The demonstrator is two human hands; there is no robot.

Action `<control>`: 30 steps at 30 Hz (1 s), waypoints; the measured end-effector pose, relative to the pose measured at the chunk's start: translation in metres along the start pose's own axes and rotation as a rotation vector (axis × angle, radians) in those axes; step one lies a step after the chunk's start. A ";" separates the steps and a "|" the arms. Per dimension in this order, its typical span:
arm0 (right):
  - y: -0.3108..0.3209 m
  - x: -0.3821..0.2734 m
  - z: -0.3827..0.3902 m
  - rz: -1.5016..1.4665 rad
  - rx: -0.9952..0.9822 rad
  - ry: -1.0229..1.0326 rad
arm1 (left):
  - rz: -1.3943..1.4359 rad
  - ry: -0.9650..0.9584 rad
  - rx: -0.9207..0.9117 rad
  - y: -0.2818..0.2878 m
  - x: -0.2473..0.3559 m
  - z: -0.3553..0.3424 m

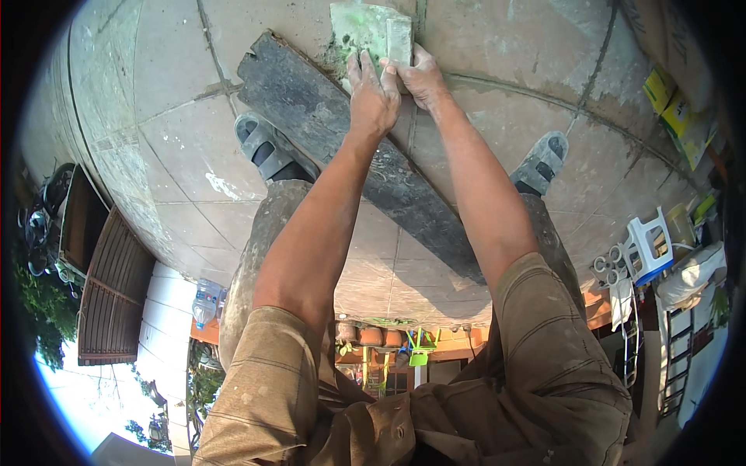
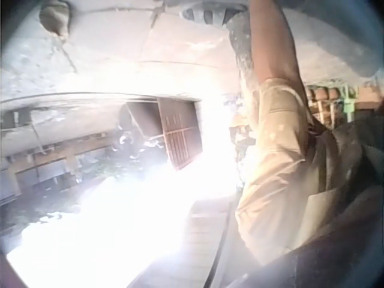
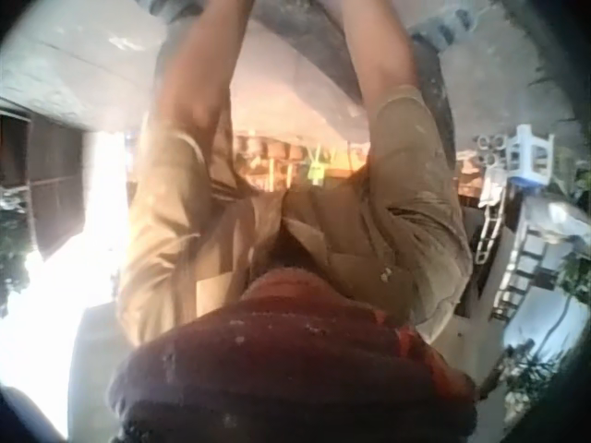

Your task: The recorder applies mortar to a tile using a trowel and spreader.

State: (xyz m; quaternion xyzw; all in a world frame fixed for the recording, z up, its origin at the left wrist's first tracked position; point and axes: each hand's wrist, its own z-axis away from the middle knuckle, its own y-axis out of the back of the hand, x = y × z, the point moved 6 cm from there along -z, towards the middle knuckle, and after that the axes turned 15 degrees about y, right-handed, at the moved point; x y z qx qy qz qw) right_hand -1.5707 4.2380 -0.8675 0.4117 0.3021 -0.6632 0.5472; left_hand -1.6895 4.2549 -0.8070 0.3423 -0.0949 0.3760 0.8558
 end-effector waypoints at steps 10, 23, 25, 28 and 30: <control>0.088 -0.130 0.030 -0.480 -0.146 -0.267 | -0.020 -0.007 -0.408 0.238 0.099 0.210; -0.262 -0.549 -0.119 -0.237 0.240 -0.053 | -0.254 0.322 0.240 0.351 -0.017 0.325; -0.267 -0.596 -0.112 -0.135 0.190 0.099 | -0.314 0.313 0.178 0.350 -0.018 0.322; -0.213 -0.588 -0.060 0.033 0.196 0.234 | -0.203 0.292 0.319 0.362 -0.030 0.326; -0.140 -0.541 -0.017 -0.008 0.181 0.249 | -0.200 0.215 0.292 0.361 -0.049 0.321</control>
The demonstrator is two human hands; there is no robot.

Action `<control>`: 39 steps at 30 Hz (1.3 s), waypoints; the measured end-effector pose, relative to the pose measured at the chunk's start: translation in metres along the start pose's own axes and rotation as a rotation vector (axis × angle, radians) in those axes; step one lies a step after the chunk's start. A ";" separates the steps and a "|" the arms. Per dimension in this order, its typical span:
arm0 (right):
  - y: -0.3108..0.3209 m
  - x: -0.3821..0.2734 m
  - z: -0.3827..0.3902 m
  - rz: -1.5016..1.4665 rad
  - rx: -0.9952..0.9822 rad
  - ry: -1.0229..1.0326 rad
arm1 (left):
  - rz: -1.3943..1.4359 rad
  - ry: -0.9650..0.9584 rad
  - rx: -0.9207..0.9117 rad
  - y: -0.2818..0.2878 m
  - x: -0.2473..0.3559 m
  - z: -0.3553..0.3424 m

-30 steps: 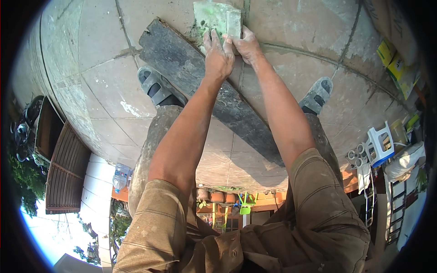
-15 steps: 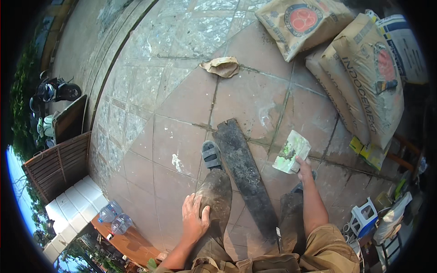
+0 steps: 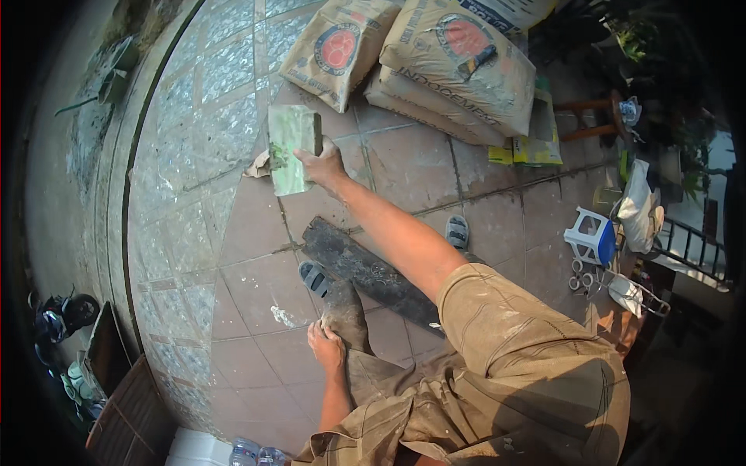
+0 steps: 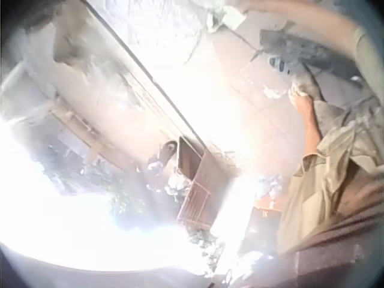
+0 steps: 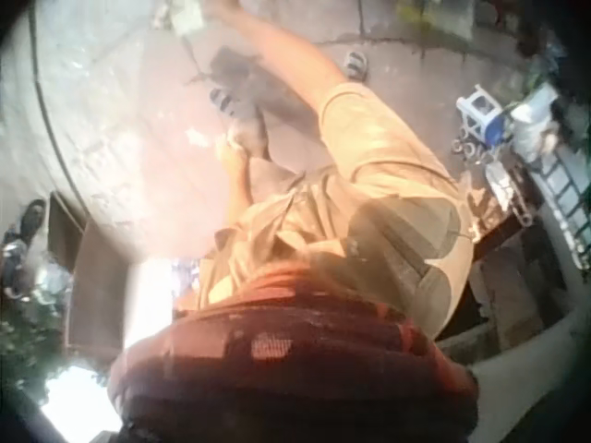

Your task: The recorder applies mortar to a tile using a trowel and spreader.

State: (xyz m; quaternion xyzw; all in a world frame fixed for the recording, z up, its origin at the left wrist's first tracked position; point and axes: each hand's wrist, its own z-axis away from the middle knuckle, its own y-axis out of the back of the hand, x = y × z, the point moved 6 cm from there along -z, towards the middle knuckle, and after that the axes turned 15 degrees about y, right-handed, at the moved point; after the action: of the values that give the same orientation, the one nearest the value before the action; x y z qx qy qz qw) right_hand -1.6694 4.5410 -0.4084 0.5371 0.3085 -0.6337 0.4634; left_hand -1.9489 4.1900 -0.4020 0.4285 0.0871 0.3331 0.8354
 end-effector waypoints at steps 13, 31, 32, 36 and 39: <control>0.563 0.058 -0.062 -0.432 0.662 -0.084 | 0.206 0.060 -0.025 -0.061 0.067 0.071; 0.431 0.197 0.296 0.191 -0.295 -0.862 | 0.608 0.037 -0.240 0.062 0.114 0.022; 0.425 0.157 0.295 0.196 -0.316 -0.845 | 0.672 0.100 -0.204 0.078 0.089 0.001; 0.306 -0.026 0.273 0.364 -0.116 -0.776 | 0.823 0.201 -0.089 0.122 -0.019 -0.077; 0.276 -0.013 0.257 0.402 -0.158 -0.504 | 0.946 0.571 -0.306 0.174 -0.100 -0.111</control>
State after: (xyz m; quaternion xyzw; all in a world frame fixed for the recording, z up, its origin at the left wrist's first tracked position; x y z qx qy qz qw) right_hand -1.5179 4.2112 -0.3064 0.3758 0.1202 -0.6166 0.6813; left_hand -2.1565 4.2718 -0.3502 0.1879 0.0588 0.7820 0.5913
